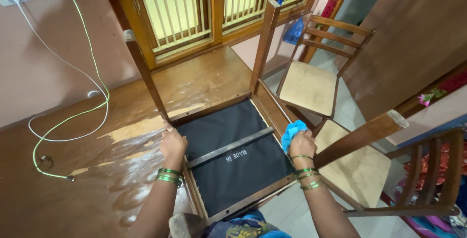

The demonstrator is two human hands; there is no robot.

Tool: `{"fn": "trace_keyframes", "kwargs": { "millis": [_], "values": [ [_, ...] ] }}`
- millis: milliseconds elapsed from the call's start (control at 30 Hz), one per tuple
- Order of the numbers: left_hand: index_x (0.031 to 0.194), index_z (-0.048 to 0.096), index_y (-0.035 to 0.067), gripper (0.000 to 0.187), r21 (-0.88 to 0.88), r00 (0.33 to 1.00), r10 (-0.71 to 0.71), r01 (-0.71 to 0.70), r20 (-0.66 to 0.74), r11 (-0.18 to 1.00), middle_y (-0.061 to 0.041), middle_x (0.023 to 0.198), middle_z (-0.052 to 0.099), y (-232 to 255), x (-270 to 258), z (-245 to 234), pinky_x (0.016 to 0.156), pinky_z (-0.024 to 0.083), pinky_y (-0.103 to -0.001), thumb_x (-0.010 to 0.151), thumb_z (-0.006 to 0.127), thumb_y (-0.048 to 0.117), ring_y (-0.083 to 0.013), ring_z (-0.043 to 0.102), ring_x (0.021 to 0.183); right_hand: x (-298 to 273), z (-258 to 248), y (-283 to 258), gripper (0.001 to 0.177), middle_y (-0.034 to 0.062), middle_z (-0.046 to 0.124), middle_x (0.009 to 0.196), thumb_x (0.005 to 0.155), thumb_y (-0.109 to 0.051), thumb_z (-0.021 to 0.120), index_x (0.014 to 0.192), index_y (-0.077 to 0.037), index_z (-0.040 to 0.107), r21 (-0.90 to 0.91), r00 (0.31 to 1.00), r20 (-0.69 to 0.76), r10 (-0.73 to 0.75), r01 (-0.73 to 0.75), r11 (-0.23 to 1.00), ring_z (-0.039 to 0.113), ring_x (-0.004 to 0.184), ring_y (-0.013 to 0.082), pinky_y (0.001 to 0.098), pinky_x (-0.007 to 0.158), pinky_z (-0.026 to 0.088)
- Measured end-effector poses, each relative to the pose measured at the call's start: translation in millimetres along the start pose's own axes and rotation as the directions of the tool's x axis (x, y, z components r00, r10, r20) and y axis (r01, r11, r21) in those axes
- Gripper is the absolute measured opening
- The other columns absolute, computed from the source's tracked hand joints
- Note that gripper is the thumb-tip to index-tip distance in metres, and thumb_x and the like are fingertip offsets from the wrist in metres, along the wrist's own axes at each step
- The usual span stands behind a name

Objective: The person wipes the wooden frame and the fabric seat of an upside-down wooden chair using a blue cloth.

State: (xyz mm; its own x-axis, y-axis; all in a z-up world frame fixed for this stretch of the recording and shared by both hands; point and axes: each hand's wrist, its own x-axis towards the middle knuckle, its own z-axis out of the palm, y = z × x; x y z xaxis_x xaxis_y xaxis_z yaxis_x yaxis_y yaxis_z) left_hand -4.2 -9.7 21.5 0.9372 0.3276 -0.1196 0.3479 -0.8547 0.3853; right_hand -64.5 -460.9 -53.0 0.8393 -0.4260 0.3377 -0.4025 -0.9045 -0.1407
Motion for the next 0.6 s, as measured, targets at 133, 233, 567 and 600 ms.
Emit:
{"fn": "trace_keyframes", "kwargs": {
  "millis": [133, 233, 567, 600],
  "values": [
    [0.163, 0.005, 0.000, 0.109, 0.014, 1.000, -0.020, 0.020, 0.008, 1.000, -0.025, 0.135, 0.055, 1.8, 1.0, 0.5, 0.085, 0.058, -0.047, 0.088, 0.076, 0.034, -0.0393, 0.069, 0.105, 25.6, 20.9, -12.5, 0.027, 0.0219, 0.063, 0.109, 0.096, -0.017, 0.048, 0.107, 0.002, 0.063, -0.043, 0.998, -0.018, -0.053, 0.052, 0.998, 0.067, 0.095, 0.0430, 0.0539, 0.077, 0.058],
    [0.163, 0.005, 0.000, 0.109, 0.000, 1.000, -0.018, 0.018, 0.005, 1.000, -0.025, 0.137, 0.054, 1.4, -1.5, 0.0, 0.085, 0.058, -0.047, 0.088, 0.076, 0.033, -0.0393, 0.069, 0.106, 49.8, 37.1, -32.1, 0.029, 0.0238, 0.065, 0.105, 0.103, -0.021, 0.045, 0.105, 0.001, 0.063, 0.021, 1.000, 0.013, 0.026, -0.026, 0.999, 0.067, 0.092, 0.0438, 0.0562, 0.078, 0.057],
    [0.163, 0.004, 0.000, 0.107, 0.051, 0.998, -0.053, 0.051, 0.031, 0.997, -0.025, 0.134, 0.055, 1.8, -1.3, -0.4, 0.085, 0.060, -0.047, 0.089, 0.075, 0.034, -0.0386, 0.067, 0.110, 114.7, 66.2, -96.6, 0.047, 0.0313, 0.069, 0.102, 0.107, -0.038, 0.036, 0.104, 0.001, 0.062, 0.379, 0.973, 0.061, 0.224, -0.230, 0.896, 0.066, 0.095, 0.0523, 0.0621, 0.087, 0.050],
    [0.163, 0.005, 0.001, 0.106, 0.050, 0.998, -0.054, 0.053, 0.020, 0.997, -0.024, 0.132, 0.056, 1.4, -1.5, 1.1, 0.086, 0.059, -0.047, 0.089, 0.075, 0.034, -0.0387, 0.067, 0.110, 120.4, 71.8, -101.7, 0.048, 0.0299, 0.070, 0.103, 0.107, -0.037, 0.035, 0.104, 0.002, 0.062, 0.344, 0.984, 0.008, 0.181, -0.172, 0.923, 0.067, 0.093, 0.0520, 0.0634, 0.085, 0.050]
  ]
}}
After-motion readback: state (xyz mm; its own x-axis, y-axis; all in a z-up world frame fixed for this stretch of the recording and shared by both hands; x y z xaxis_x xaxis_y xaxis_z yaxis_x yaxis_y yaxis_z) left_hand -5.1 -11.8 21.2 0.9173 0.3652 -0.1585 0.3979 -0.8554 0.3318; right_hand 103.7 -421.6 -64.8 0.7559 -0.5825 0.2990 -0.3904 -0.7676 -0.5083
